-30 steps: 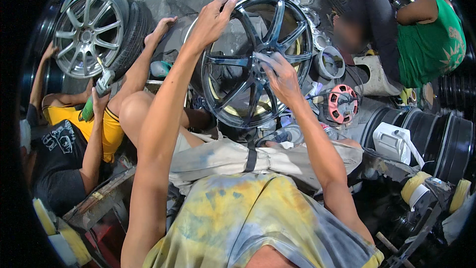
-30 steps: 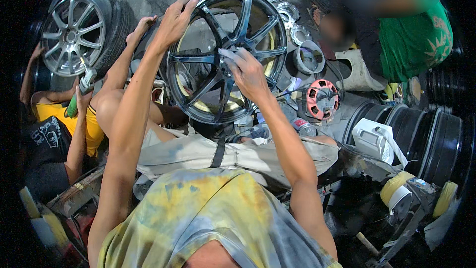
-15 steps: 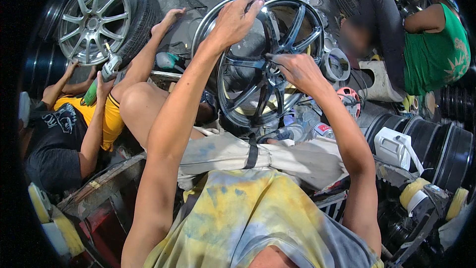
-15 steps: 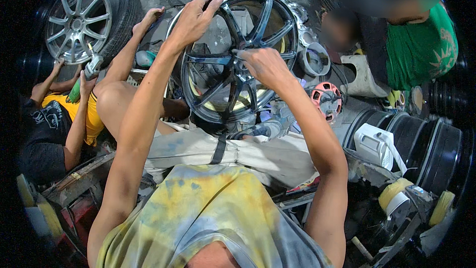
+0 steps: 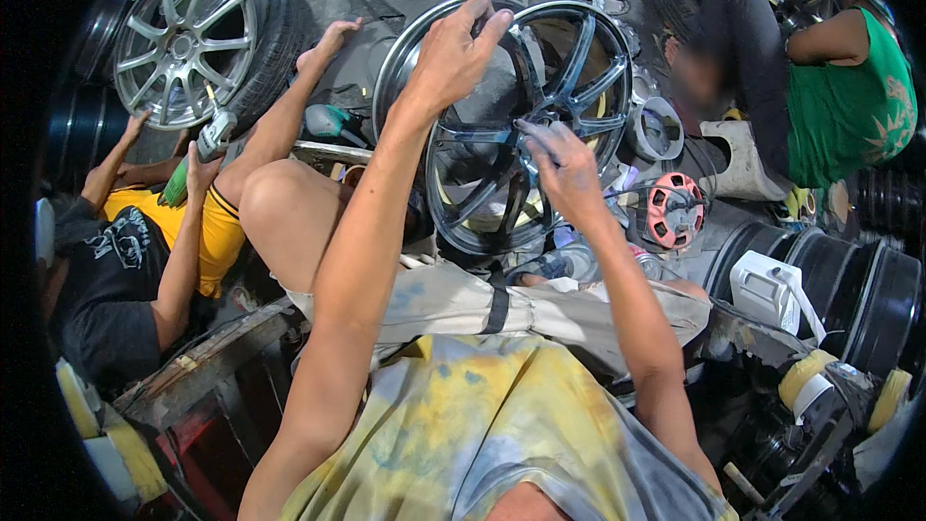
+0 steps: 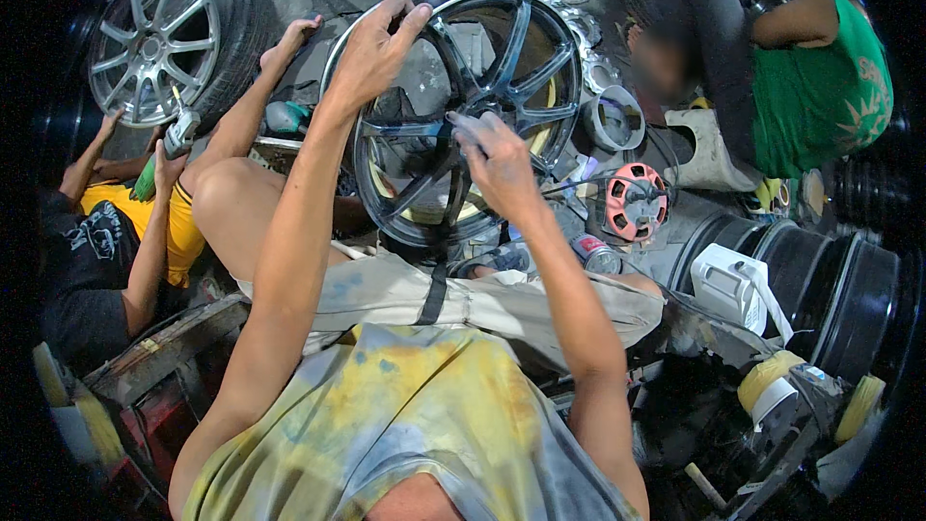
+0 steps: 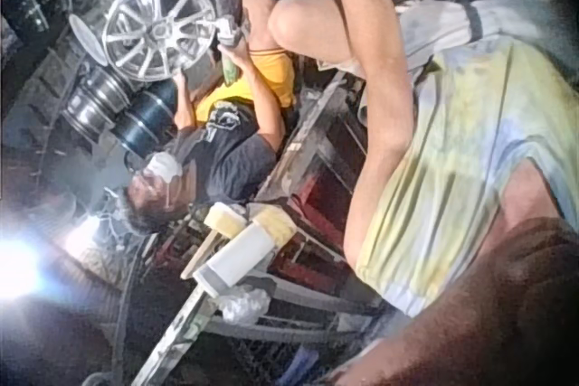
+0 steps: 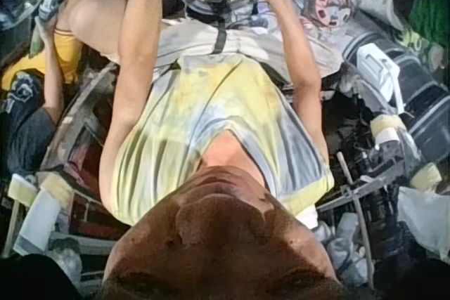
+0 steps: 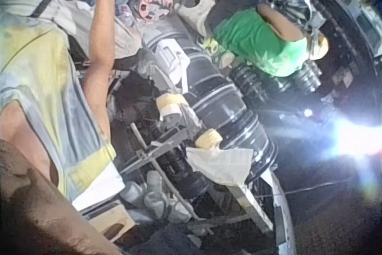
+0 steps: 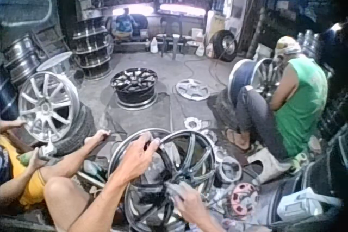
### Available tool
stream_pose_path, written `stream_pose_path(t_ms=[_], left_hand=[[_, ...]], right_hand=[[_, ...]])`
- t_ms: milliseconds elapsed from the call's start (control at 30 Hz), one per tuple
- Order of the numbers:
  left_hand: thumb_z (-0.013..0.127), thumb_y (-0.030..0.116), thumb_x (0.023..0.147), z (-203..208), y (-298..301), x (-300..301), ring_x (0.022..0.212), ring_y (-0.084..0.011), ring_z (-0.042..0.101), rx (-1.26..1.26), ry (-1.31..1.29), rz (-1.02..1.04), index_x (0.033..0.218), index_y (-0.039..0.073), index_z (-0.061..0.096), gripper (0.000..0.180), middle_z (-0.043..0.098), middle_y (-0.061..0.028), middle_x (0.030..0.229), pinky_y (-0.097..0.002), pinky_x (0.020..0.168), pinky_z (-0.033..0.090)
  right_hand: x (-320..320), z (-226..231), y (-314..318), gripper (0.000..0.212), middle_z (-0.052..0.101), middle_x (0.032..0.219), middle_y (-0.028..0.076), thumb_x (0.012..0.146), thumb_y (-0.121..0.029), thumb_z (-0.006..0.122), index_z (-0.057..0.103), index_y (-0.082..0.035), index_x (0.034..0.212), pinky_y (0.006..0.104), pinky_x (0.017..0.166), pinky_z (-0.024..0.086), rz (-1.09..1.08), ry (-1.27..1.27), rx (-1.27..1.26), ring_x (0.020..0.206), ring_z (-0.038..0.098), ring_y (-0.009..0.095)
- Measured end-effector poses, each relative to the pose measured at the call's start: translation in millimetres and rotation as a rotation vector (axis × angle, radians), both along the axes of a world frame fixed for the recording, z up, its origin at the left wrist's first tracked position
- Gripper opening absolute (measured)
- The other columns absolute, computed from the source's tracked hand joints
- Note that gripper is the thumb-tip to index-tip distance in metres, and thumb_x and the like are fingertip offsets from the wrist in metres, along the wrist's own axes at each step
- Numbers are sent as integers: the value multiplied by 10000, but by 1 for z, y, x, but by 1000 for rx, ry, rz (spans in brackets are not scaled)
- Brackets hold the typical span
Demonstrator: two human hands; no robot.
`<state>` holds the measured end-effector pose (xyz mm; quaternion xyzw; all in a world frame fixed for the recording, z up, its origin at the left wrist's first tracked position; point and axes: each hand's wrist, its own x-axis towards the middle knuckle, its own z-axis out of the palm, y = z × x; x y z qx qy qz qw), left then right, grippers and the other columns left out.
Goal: The person sits on the floor and uses a cloth to wipe and polish a silver car wheel rim. They rotate the wheel to access different spokes and the outer lip, applying a cleaning or polishing substance from a can. The person works methodically on the rim's surface while other workers are visible in the background.
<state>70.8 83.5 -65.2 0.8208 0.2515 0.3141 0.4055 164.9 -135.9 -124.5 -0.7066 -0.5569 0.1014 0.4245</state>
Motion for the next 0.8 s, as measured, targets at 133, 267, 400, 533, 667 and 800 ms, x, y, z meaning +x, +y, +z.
stream_pose_path(t_ms=[133,267,400,533,667,800], left_hand=[[619,386,1020,-4,-2,-3,652,-351,576,-22,8,28,990,11,636,377,611,-199,722,-432,644,457],[618,383,1022,1,-6,-7,655,-342,580,-25,-20,29,986,10,640,375,611,-199,721,-442,652,456],[613,358,1032,5,-9,-14,675,-284,542,-83,15,31,961,2,622,363,580,-158,722,-416,664,444],[601,353,1052,3,-12,-13,711,-179,468,-62,-3,23,938,-9,587,379,526,-100,732,-362,679,428],[604,359,1048,5,-12,-18,721,-201,503,-75,1,39,960,-13,598,382,562,-132,759,-370,695,448],[602,368,1049,6,-17,-14,710,-233,517,-48,-1,27,975,-13,602,388,587,-144,760,-395,686,459]], right_hand=[[-40,-12,13,399,577,880,164,883,40,668,704,-24,1276,437,699,520,-116,22,77,799,630,367],[-83,25,43,442,568,871,136,824,39,702,716,-47,1258,442,701,505,-4,24,169,789,615,329],[-51,-11,9,362,623,895,103,862,-17,705,737,-55,1221,412,707,482,-152,39,130,788,618,310],[-81,32,29,324,622,874,106,869,-36,709,746,-48,1191,417,708,460,-16,-59,185,789,604,306],[-71,21,17,320,590,843,108,878,-21,690,737,-51,1194,433,701,441,-43,-92,107,764,590,300],[-38,6,13,160,620,863,161,909,-48,665,737,-6,1046,475,721,471,-95,-55,20,811,634,374]])
